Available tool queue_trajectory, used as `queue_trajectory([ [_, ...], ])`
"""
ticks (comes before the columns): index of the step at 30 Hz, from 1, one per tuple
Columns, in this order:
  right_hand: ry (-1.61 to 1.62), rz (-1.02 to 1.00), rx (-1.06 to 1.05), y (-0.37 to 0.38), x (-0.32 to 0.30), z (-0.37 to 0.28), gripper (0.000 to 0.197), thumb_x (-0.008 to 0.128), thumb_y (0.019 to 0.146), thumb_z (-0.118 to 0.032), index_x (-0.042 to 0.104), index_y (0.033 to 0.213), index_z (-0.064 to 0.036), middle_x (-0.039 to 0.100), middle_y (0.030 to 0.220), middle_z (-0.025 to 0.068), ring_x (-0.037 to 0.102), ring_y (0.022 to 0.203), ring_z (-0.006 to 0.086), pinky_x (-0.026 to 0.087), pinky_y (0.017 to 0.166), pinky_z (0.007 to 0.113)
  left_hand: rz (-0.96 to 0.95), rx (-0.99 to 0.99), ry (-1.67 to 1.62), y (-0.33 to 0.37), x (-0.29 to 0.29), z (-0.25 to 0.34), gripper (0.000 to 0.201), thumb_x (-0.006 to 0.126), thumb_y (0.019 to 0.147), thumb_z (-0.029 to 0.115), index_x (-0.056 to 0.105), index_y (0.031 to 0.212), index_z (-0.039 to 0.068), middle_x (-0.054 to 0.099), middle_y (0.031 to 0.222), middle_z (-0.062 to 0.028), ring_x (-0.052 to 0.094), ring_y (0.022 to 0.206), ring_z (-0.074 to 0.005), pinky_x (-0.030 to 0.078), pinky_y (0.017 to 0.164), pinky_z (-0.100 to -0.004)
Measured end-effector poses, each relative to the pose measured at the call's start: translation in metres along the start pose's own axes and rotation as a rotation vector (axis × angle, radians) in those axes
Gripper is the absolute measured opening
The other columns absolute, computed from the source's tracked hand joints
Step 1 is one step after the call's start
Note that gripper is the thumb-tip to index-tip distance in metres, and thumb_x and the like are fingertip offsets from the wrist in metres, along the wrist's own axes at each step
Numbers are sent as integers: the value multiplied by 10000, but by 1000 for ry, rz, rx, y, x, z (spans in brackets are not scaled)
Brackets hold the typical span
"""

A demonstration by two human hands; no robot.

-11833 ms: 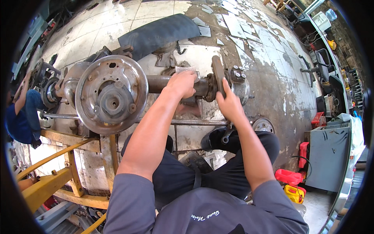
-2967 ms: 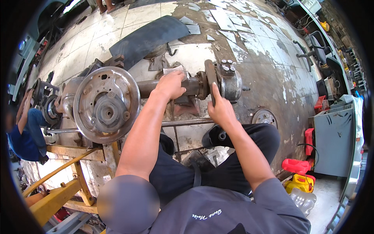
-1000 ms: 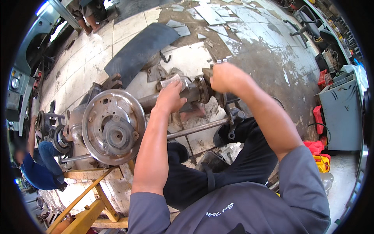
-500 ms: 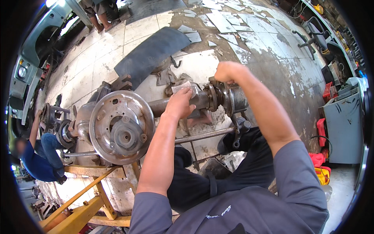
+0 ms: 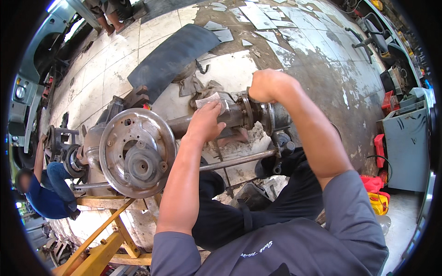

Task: The person sits on the floor and uses a sanding block to clean and smooth the surface of a metal axle assembly. They repeatedly rub the sanding block against the metal surface, rotating the part to access different areas.

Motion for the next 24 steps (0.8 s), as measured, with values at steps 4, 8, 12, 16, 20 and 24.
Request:
queue_trajectory([
  [4, 134, 221, -9, 70, 50, 15, 369, 507, 875, -171, 721, 1101, 27, 660, 1213, 278, 669, 1120, 363, 535, 954, 412, -12, 2, -8, 6, -1, 9, 681, 737, 847, 242, 486, 1445, 34, 455, 1532, -127, 396, 1435, -275, 345, 1171, -434],
  [8, 495, 318, 49, 44, 5, 60, 426, 487, 984, -295, 677, 1211, 11, 726, 979, 151, 707, 825, 253, 584, 709, 400, 10, 5, -1, 0, -2, 8, 670, 732, 851, 217, 484, 1443, 24, 455, 1527, -141, 399, 1430, -288, 343, 1173, -435],
  [12, 896, 566, 107, -21, -1, 117, 471, 440, 1050, -339, 540, 1418, -63, 566, 766, 14, 388, 439, 58, 337, 356, 233, 88, 60, -33, -5, -3, 9, 598, 719, 861, 194, 528, 1398, 12, 481, 1495, -172, 431, 1402, -318, 358, 1161, -440],
  [16, 1382, 658, 114, -35, 47, 167, 505, 461, 1053, -385, 522, 1441, -68, 561, 782, 25, 347, 403, 49, 284, 326, 233, 131, 44, -61, -7, -6, 7, 547, 704, 890, 214, 552, 1370, 0, 500, 1469, -203, 464, 1366, -358, 376, 1141, -435],
  [20, 1615, 625, 99, -25, 81, 173, 478, 509, 1034, -378, 615, 1343, -29, 553, 728, 22, 367, 388, 73, 301, 348, 270, 145, -12, -21, -4, -3, 9, 528, 684, 920, 278, 568, 1352, -5, 511, 1454, -223, 470, 1359, -379, 376, 1136, -439],
  [24, 1424, 702, -42, -8, 74, 163, 458, 575, 1016, -315, 611, 1333, 14, 609, 758, 18, 477, 536, 55, 388, 474, 250, 123, -4, 28, -2, -6, 12, 545, 689, 919, 292, 559, 1360, 0, 507, 1457, -229, 465, 1364, -382, 373, 1136, -445],
])
Point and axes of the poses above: each hand's wrist, its own y-axis towards the middle knuckle, its own x-axis out of the palm, z = x × y, the point moved 4 cm from there along y, towards the middle knuckle
